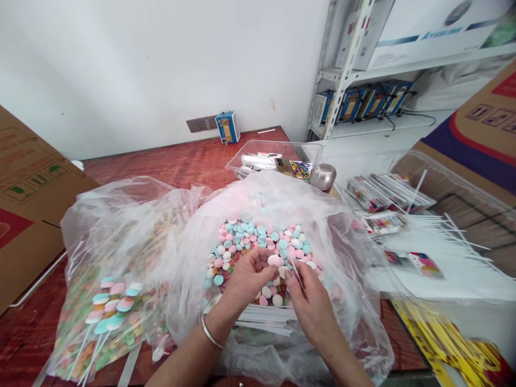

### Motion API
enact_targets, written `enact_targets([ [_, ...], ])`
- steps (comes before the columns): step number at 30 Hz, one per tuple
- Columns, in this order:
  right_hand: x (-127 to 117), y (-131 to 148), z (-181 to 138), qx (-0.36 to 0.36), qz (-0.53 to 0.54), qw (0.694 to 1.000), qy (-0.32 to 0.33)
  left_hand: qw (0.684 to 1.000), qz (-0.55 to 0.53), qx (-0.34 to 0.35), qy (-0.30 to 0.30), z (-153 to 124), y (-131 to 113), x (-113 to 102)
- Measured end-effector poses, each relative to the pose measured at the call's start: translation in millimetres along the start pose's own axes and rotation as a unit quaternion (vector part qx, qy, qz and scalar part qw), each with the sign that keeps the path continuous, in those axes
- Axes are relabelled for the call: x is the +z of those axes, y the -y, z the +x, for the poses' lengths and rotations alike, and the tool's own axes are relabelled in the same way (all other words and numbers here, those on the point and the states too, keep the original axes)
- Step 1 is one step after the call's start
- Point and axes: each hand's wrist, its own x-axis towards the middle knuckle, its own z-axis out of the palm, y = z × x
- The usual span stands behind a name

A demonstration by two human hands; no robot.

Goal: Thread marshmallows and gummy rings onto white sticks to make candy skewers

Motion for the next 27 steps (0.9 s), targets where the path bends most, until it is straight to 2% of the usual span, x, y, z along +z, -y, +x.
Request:
enact_targets([
  [3,-2,-1,-9,-0.042,-0.083,0.996,0.000,0.998,-0.024,-0.008,-0.049,5,2,-2],
  [8,-3,6,-22,-0.008,-0.225,0.965,0.134,0.995,-0.049,-0.019,-0.080,5,-3,-2],
  [11,-5,12,-22,0.001,-0.268,0.950,0.158,0.995,-0.051,-0.012,-0.080,4,-4,-2],
  [18,-8,18,-20,-0.012,-0.244,0.955,0.168,0.998,0.004,-0.006,-0.069,3,-3,-2],
  [27,-8,18,-21,-0.006,-0.150,0.974,0.171,0.994,0.076,0.066,-0.041,0,4,-2],
])
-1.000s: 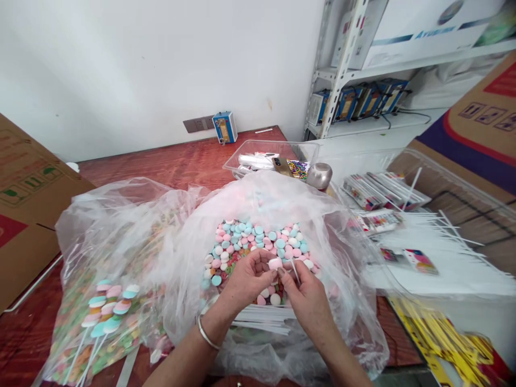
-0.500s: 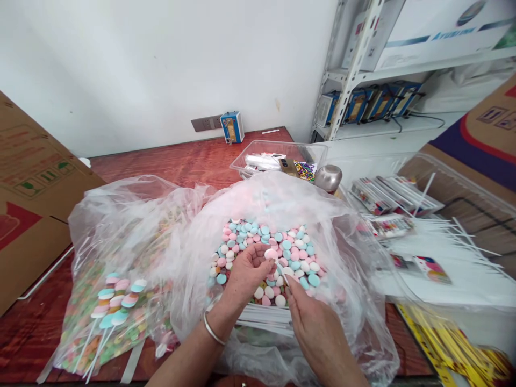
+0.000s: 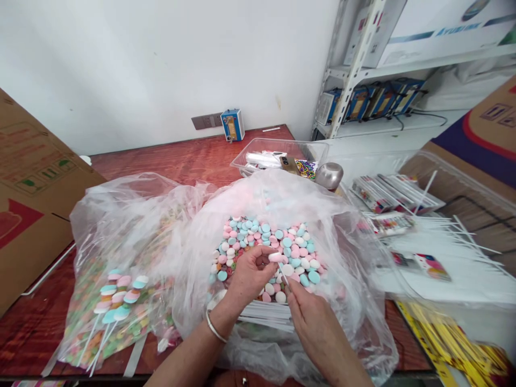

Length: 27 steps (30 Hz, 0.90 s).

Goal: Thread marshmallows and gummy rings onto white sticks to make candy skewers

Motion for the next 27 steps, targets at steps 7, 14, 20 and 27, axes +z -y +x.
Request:
enact_targets([
  [7,6,-4,0,-0.018,0.018,1.000,-0.010,0.999,-0.002,0.016,0.028,-10,6,5],
  [14,30,-25,-3,0.000,-0.006,0.999,-0.038,0.983,0.158,0.085,0.044,-56,11,6],
  [20,35,-27,0,0.003,-0.022,0.997,-0.067,0.951,0.289,0.097,-0.047,-55,17,-38],
  [27,33,-16,7,0.017,-0.084,0.996,-0.012,0.813,0.562,0.138,-0.062,1,26,-65],
])
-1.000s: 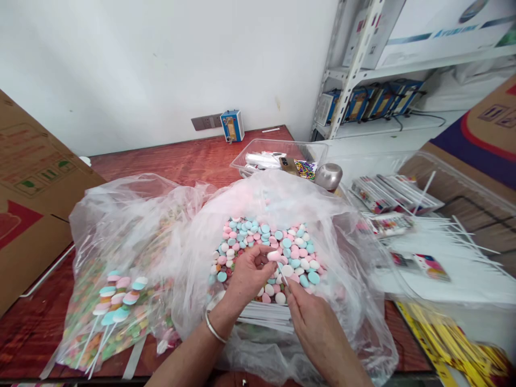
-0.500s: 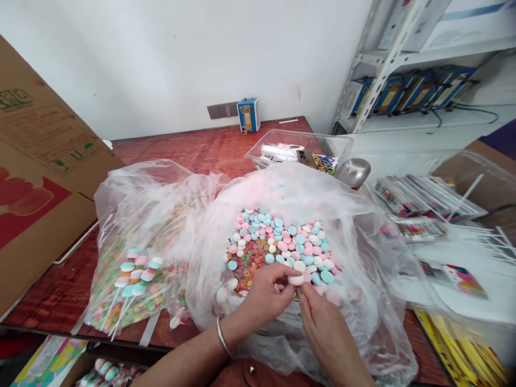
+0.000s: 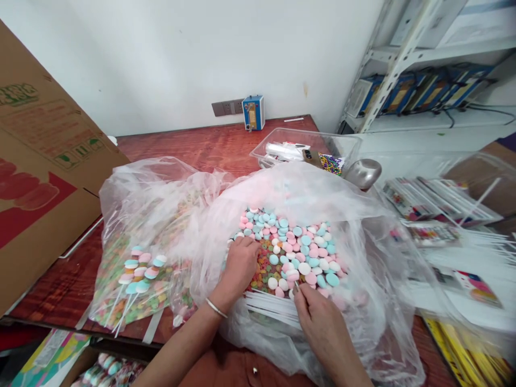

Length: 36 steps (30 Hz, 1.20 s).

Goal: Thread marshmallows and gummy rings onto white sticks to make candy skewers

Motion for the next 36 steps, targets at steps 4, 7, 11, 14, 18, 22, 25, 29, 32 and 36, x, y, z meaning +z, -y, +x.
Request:
enact_targets([
  [4,-1,2,0,0.007,-0.007,1.000,0.011,0.995,0.090,-0.015,0.026,9,-3,7],
  [7,-3,7,1,0.005,-0.012,1.000,0.019,0.995,0.086,-0.005,0.042,10,-8,3],
  [11,-3,16,5,-0.025,-0.027,0.999,0.011,0.999,0.014,-0.009,0.040,9,-12,-4],
  [14,-2,21,9,-0.034,-0.037,0.999,0.016,0.997,-0.056,-0.051,0.013,6,-9,-8],
  [18,-2,22,12,-0.028,-0.044,0.998,0.026,0.997,-0.047,-0.049,-0.021,4,-4,-10],
  [22,-4,19,12,-0.014,-0.050,0.998,0.031,1.000,-0.001,0.005,0.025,7,-10,-7],
  [25,-6,17,11,-0.007,-0.050,0.998,0.033,0.999,0.011,-0.004,0.034,9,-15,-1],
  [29,-7,16,9,-0.007,-0.041,0.999,0.030,0.999,-0.040,-0.017,0.010,9,-10,3],
  [32,-6,18,9,-0.007,-0.038,0.999,0.025,0.999,-0.049,-0.014,-0.007,11,-7,2],
  [36,-6,18,11,-0.011,-0.040,0.999,0.027,0.999,0.027,-0.001,0.032,19,-10,3],
])
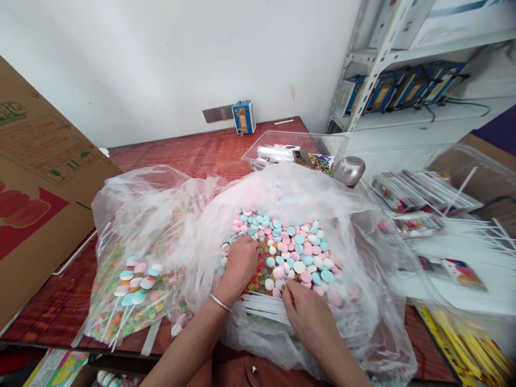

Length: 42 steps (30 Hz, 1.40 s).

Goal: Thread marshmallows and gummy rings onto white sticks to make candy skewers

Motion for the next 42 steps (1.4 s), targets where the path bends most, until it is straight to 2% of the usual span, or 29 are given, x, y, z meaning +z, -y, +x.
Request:
enact_targets([
  [3,0,-1,0,0.003,0.003,1.000,0.001,0.999,0.039,-0.005,0.021,6,-3,1],
  [6,2,-2,-2,0.003,0.004,1.000,-0.002,1.000,0.017,-0.004,0.015,7,-3,2],
  [10,2,0,-2,-0.002,0.007,1.000,0.000,0.999,-0.038,-0.017,-0.019,1,1,-2],
  [14,-1,-1,-3,0.001,0.007,1.000,-0.001,0.994,-0.093,-0.011,-0.054,-17,9,-14],
  [17,-3,-4,-5,0.008,-0.004,1.000,0.005,0.994,-0.109,0.003,-0.025,-34,11,-22],
  [20,-1,-5,-7,0.007,-0.014,1.000,0.013,0.995,-0.103,0.015,0.001,-43,7,-21],
  [25,5,-4,-10,-0.004,-0.023,1.000,0.012,0.996,0.014,0.060,0.057,-41,-5,-9],
  [28,8,-4,-12,-0.013,-0.021,1.000,0.013,0.994,0.061,0.070,0.064,-39,-8,-10],
  [31,9,-4,-14,-0.016,-0.029,0.999,0.013,0.998,0.014,0.051,0.040,-42,-9,-15],
  [33,10,-2,-16,-0.022,-0.030,0.999,0.014,0.996,-0.087,-0.004,0.020,-44,-7,-18],
  [35,10,1,-17,-0.029,-0.023,0.999,0.015,0.969,-0.229,-0.088,0.021,-44,-6,-19],
  [38,11,5,-17,-0.040,-0.011,0.999,0.009,0.887,-0.418,-0.185,0.065,-43,-4,-18],
  [40,12,6,-16,-0.045,-0.007,0.999,0.001,0.845,-0.484,-0.208,0.087,-42,-4,-16],
  [42,13,6,-15,-0.047,-0.005,0.999,-0.003,0.829,-0.511,-0.210,0.087,-43,-5,-15],
])
